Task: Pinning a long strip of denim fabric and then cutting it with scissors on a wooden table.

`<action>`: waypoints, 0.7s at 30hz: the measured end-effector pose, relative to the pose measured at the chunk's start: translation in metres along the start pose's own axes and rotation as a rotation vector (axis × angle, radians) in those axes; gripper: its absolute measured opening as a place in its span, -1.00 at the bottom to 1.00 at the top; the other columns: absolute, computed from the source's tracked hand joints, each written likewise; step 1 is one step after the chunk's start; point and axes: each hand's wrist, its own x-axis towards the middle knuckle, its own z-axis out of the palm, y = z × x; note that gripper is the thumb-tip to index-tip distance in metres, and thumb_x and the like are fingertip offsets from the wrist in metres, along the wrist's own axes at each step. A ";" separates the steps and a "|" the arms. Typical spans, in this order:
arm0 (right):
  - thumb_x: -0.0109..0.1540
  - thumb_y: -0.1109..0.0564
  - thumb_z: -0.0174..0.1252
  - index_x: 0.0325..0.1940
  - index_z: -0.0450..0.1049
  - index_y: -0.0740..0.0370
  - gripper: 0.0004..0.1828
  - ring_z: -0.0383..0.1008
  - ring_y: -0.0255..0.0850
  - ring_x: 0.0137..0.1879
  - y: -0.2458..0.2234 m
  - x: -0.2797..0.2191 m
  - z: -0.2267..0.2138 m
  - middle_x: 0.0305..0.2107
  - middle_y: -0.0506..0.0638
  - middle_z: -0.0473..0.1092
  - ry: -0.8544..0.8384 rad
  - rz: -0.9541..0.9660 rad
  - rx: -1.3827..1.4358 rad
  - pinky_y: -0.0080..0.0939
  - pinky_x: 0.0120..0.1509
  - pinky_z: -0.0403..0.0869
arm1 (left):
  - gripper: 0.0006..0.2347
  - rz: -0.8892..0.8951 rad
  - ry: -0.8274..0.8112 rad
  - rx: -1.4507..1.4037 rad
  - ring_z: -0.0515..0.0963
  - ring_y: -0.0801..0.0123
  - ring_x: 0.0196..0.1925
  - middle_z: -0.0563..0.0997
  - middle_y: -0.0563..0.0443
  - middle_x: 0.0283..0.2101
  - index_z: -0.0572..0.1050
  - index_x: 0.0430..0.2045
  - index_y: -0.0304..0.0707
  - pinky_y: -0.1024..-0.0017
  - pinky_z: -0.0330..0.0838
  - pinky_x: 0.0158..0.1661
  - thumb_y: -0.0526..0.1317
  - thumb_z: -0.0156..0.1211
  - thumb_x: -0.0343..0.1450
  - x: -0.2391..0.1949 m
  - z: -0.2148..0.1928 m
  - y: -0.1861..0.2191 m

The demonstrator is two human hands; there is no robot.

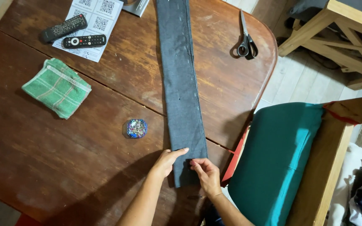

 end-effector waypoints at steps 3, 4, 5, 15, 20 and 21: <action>0.18 0.21 0.29 -0.21 0.64 0.35 -0.84 0.57 -0.27 -0.32 -0.002 0.004 -0.001 -0.38 0.04 0.61 0.001 0.037 -0.016 -0.34 -0.07 0.60 | -0.63 0.020 -0.001 -0.015 0.64 0.33 -0.09 0.70 -0.06 -0.16 0.61 -0.20 -0.37 0.45 0.41 0.00 -0.14 0.40 0.20 0.003 0.000 -0.003; 0.18 0.21 0.29 -0.21 0.64 0.35 -0.84 0.57 -0.27 -0.32 0.002 0.006 -0.002 -0.38 0.04 0.61 -0.001 0.035 -0.016 -0.34 -0.07 0.60 | -0.63 0.023 0.000 -0.016 0.64 0.33 -0.09 0.70 -0.06 -0.16 0.61 -0.20 -0.37 0.45 0.41 0.00 -0.14 0.40 0.20 -0.001 0.000 0.000; 0.17 0.25 0.28 -0.18 0.61 0.38 -0.83 0.57 -0.24 -0.35 0.005 0.008 -0.003 -0.39 0.11 0.61 -0.014 0.050 0.048 -0.31 -0.12 0.61 | -0.61 0.018 -0.011 -0.005 0.63 0.32 -0.03 0.70 -0.06 -0.11 0.62 -0.15 -0.35 0.43 0.37 0.06 -0.11 0.37 0.21 -0.005 0.001 0.002; 0.20 0.15 0.28 -0.32 0.55 0.32 -0.85 0.51 -0.24 -0.44 -0.011 0.010 0.001 -0.47 0.11 0.55 -0.057 0.199 -0.014 -0.29 -0.31 0.58 | -0.55 0.022 -0.014 -0.025 0.59 0.30 0.12 0.68 -0.06 0.03 0.61 -0.05 -0.32 0.39 0.35 0.15 -0.09 0.36 0.21 -0.013 0.001 0.006; 0.21 0.11 0.30 -0.35 0.52 0.24 -0.84 0.48 -0.28 -0.46 -0.015 0.013 0.003 -0.52 0.04 0.51 -0.094 0.252 -0.115 -0.34 -0.35 0.53 | -0.54 0.070 0.067 -0.061 0.61 0.29 -0.01 0.69 -0.11 -0.06 0.58 -0.11 -0.40 0.41 0.41 0.02 -0.13 0.43 0.15 0.001 0.003 -0.004; 0.23 0.11 0.28 -0.33 0.53 0.22 -0.86 0.49 -0.30 -0.46 -0.016 0.014 0.004 -0.53 0.02 0.50 -0.103 0.250 -0.162 -0.36 -0.36 0.53 | -0.55 0.086 0.098 -0.082 0.63 0.27 -0.08 0.69 -0.14 -0.11 0.57 -0.15 -0.43 0.42 0.45 -0.04 -0.16 0.46 0.13 0.005 0.004 -0.006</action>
